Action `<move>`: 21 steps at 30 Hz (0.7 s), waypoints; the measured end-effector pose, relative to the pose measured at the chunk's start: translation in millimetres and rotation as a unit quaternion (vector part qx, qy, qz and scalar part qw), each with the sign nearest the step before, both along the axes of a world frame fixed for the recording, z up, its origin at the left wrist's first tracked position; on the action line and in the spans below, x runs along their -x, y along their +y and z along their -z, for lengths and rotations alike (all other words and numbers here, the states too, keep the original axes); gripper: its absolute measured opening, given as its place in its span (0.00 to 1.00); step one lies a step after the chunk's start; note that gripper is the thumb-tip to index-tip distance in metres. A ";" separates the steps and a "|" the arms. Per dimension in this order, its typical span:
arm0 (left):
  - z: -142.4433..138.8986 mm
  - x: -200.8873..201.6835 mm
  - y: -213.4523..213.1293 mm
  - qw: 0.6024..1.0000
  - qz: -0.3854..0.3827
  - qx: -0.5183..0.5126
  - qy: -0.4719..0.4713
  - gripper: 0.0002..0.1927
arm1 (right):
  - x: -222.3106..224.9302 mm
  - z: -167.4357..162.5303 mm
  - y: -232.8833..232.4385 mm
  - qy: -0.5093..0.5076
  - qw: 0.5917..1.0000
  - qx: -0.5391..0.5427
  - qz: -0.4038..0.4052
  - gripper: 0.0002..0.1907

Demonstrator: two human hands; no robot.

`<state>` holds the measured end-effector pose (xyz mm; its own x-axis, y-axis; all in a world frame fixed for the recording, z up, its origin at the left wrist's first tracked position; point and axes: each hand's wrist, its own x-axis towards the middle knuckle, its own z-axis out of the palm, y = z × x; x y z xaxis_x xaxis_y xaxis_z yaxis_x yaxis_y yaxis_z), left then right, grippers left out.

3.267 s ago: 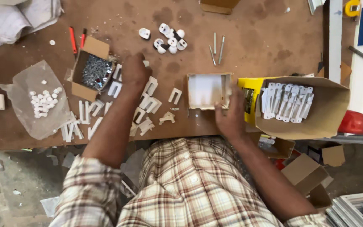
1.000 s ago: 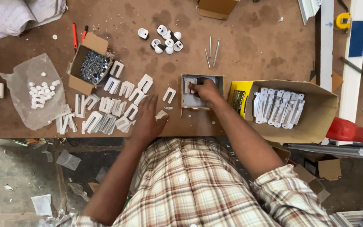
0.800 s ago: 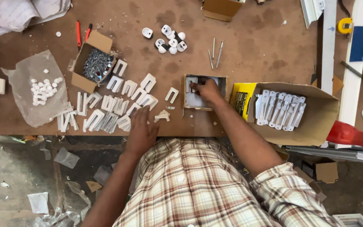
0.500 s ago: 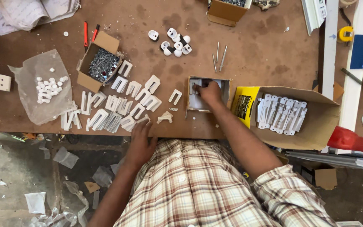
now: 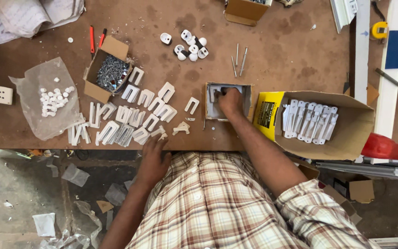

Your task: The person picks up white plastic hardware brackets from the workbench and places them one at a time into a small cardboard box, arranging them inside. They occasionally reposition the box and continue filling it with parts from the table.

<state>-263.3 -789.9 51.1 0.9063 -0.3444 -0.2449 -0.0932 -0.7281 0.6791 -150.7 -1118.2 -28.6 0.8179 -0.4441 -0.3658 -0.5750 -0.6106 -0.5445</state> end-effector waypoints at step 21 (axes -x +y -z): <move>-18.8 -0.7 -14.3 0.999 -0.009 0.014 0.029 0.29 | 0.6 -6.6 1.1 -0.021 0.975 -0.219 0.038 0.16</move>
<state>-262.6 -804.3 69.9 0.8971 -0.3356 -0.2873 -0.0408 -0.7105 0.7025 -151.3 -1117.1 -22.1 0.8068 -0.3129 -0.5012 -0.5815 -0.2705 -0.7672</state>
